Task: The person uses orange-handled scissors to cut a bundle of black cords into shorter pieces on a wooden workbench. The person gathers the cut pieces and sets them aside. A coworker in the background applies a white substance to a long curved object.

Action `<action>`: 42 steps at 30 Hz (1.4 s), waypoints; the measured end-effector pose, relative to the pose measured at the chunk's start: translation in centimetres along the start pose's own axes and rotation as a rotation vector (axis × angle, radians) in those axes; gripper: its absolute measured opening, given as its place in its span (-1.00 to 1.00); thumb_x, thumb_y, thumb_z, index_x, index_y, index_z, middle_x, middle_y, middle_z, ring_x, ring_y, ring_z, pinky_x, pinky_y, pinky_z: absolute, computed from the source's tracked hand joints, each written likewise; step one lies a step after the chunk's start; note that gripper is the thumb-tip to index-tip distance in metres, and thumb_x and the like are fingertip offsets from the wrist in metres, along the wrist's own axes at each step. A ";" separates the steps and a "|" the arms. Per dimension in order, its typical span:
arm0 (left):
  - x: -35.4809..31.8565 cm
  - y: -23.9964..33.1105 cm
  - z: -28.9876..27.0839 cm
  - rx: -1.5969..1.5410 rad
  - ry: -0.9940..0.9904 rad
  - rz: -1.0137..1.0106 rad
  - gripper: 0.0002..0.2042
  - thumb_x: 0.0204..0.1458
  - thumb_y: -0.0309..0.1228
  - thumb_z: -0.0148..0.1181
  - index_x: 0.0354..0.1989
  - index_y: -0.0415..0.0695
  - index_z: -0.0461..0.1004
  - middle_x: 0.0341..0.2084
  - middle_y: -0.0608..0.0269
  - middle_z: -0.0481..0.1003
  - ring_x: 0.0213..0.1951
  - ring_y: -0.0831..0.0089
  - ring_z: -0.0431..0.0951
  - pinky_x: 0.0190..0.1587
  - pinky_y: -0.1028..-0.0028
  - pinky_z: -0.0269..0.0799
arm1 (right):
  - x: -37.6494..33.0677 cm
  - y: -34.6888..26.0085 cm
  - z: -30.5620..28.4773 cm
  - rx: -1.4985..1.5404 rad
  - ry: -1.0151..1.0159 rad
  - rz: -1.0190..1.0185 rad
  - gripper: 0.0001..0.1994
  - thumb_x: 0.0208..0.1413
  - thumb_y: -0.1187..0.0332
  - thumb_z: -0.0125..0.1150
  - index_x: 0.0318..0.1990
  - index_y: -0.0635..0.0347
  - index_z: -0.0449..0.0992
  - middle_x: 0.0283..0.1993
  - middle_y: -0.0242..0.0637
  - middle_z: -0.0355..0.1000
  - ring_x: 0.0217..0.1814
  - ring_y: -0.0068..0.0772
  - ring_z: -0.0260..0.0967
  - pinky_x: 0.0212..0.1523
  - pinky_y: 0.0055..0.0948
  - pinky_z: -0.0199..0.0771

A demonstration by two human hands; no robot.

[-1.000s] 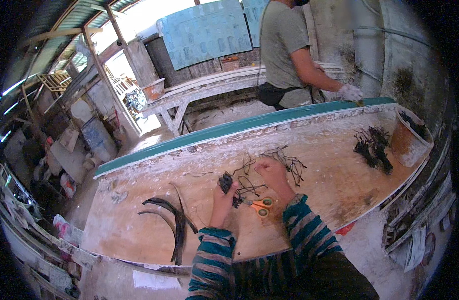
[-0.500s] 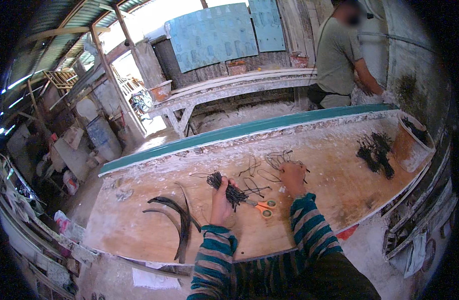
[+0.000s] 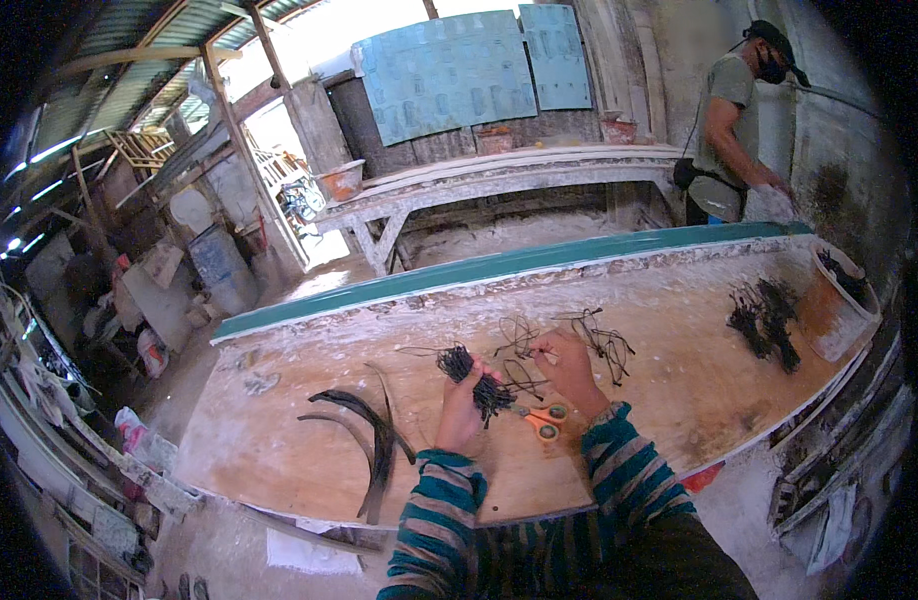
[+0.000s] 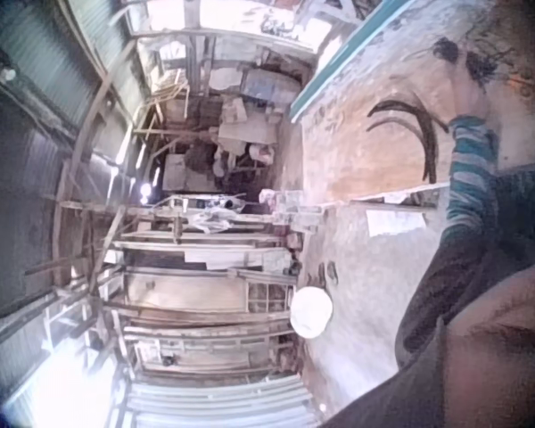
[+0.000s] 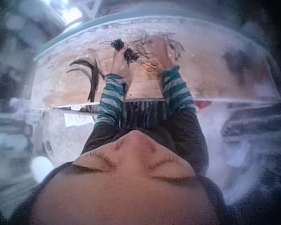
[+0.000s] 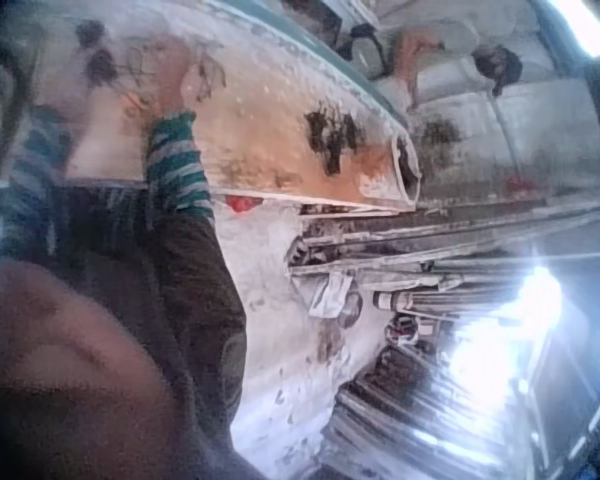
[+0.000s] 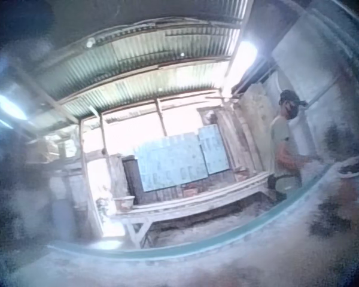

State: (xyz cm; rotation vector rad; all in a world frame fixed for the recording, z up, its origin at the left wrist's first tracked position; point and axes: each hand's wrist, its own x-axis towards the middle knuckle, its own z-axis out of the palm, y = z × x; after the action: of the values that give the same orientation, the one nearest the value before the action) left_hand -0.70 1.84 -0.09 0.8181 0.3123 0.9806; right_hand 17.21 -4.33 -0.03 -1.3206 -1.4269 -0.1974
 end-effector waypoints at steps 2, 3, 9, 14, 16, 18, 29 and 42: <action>-0.1 -0.1 -0.1 0.038 0.009 -0.003 -0.79 0.00 -0.34 0.17 -0.25 -0.11 0.32 -0.55 0.33 0.37 -0.45 0.46 0.44 -0.37 0.46 0.44 | -0.1 -2.0 0.3 0.132 -0.045 0.053 -0.90 -0.17 0.53 0.19 -0.43 0.24 0.45 -0.45 -0.27 0.38 -0.39 -0.36 0.37 -0.38 -0.45 0.35; -0.3 -0.1 0.1 0.063 0.030 -0.019 -0.77 0.00 -0.33 0.17 -0.23 -0.12 0.32 -0.56 0.34 0.36 -0.46 0.48 0.42 -0.38 0.47 0.43 | -0.1 -3.3 0.1 0.166 -0.064 0.059 -0.90 -0.16 0.53 0.19 -0.41 0.25 0.44 -0.44 -0.26 0.37 -0.40 -0.37 0.37 -0.37 -0.45 0.35; -0.5 -0.2 0.8 0.089 0.062 -0.022 -0.64 -0.03 -0.29 0.20 -0.10 -0.16 0.29 -0.60 0.40 0.30 -0.52 0.59 0.32 -0.44 0.54 0.35 | -1.2 -4.7 1.2 0.224 -0.189 -0.001 -0.84 -0.12 0.55 0.16 -0.31 0.24 0.42 -0.41 -0.26 0.37 -0.39 -0.41 0.36 -0.35 -0.48 0.36; -0.3 -0.5 0.4 0.070 0.042 -0.003 -0.62 -0.05 -0.31 0.23 -0.09 -0.19 0.31 -0.58 0.41 0.32 -0.51 0.61 0.33 -0.42 0.58 0.32 | -1.6 -6.1 1.4 0.341 -0.276 0.061 -0.85 -0.05 0.48 0.14 -0.26 0.18 0.43 -0.34 -0.25 0.39 -0.33 -0.35 0.41 -0.32 -0.46 0.42; -0.3 -0.5 0.3 0.111 0.053 -0.033 -0.64 -0.06 -0.33 0.24 -0.12 -0.18 0.34 -0.56 0.41 0.34 -0.50 0.61 0.34 -0.42 0.58 0.32 | -1.6 -6.6 1.3 0.343 -0.288 0.087 -0.83 -0.04 0.48 0.14 -0.24 0.18 0.43 -0.33 -0.26 0.40 -0.33 -0.38 0.43 -0.32 -0.47 0.43; -0.4 -0.3 0.3 0.110 0.040 -0.046 -0.66 -0.07 -0.34 0.25 -0.15 -0.18 0.36 -0.55 0.40 0.36 -0.49 0.60 0.34 -0.42 0.58 0.32 | -1.7 -6.6 1.2 0.328 -0.293 0.092 -0.81 -0.03 0.46 0.13 -0.21 0.16 0.42 -0.32 -0.23 0.42 -0.34 -0.31 0.44 -0.34 -0.42 0.43; -0.2 -0.4 -0.3 0.087 0.007 -0.080 -0.77 -0.10 -0.37 0.28 -0.35 -0.11 0.35 -0.56 0.40 0.35 -0.49 0.58 0.36 -0.42 0.57 0.33 | -1.7 -5.8 1.3 0.196 -0.316 0.049 -0.77 -0.10 0.51 0.17 -0.22 0.18 0.41 -0.37 -0.18 0.42 -0.33 -0.22 0.42 -0.34 -0.39 0.40; 0.2 -0.2 -0.9 -0.074 0.069 -0.036 -0.78 0.01 -0.45 0.12 -0.16 -0.09 0.32 -0.43 0.33 0.40 -0.40 0.49 0.43 -0.37 0.52 0.40 | -1.8 -6.3 1.3 0.164 -0.306 -0.016 -0.78 -0.06 0.48 0.12 -0.20 0.15 0.47 -0.35 -0.13 0.41 -0.38 -0.11 0.38 -0.37 -0.34 0.38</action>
State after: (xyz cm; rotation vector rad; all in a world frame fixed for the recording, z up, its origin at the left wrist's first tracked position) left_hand -1.02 2.39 -0.82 0.7106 0.3474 0.9828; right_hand 11.19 -6.69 1.46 -1.2410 -1.6728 0.1149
